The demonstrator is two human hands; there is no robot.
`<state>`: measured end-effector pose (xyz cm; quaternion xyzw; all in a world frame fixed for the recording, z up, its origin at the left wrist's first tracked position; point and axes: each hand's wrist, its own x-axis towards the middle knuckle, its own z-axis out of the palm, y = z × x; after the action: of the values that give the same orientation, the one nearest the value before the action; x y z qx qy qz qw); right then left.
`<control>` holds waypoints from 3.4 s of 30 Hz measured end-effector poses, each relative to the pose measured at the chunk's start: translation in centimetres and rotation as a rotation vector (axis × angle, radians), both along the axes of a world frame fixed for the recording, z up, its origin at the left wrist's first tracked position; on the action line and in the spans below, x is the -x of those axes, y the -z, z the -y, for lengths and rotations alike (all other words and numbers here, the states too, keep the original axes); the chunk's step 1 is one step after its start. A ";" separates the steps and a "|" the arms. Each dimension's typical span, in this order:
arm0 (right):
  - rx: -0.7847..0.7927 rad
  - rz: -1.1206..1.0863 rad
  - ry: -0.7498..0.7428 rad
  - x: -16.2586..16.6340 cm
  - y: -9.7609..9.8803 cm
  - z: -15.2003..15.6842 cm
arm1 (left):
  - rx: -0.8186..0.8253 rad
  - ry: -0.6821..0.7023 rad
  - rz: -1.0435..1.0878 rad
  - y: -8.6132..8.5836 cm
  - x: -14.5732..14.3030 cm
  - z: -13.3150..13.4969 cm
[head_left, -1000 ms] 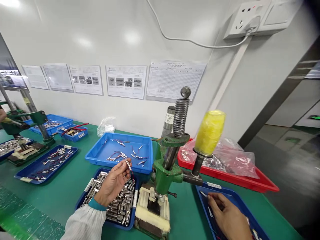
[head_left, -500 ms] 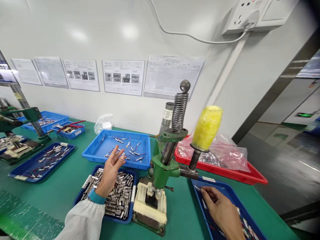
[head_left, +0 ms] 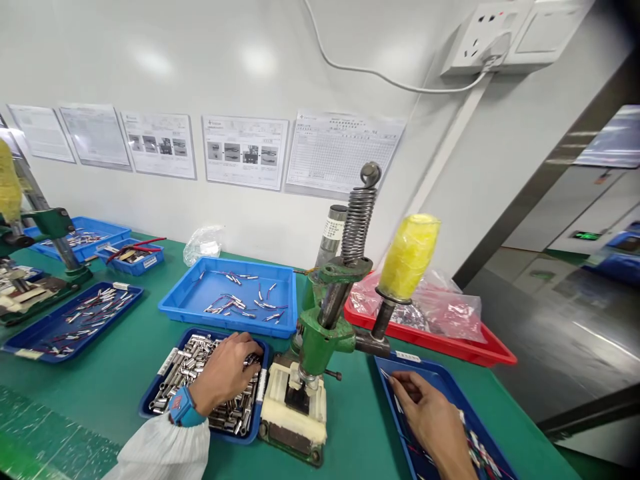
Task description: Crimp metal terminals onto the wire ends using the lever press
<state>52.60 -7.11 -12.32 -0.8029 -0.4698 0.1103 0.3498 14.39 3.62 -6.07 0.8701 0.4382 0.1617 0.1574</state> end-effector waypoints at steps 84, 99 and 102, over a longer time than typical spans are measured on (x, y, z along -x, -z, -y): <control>-0.533 -0.361 0.016 16.3 -7.9 4.1 | -0.043 0.177 0.650 0.5 -3.4 3.7; -1.155 0.089 0.276 19.7 -26.6 1.5 | 0.027 0.188 0.681 0.6 -3.5 3.7; -0.941 0.102 0.000 16.7 -26.0 1.4 | 0.009 0.154 0.662 0.5 -3.7 3.7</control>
<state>35.87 -8.47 13.73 -0.5615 -0.4855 -0.1540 0.6521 18.08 -0.10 -6.55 0.8002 0.2973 0.4211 0.3065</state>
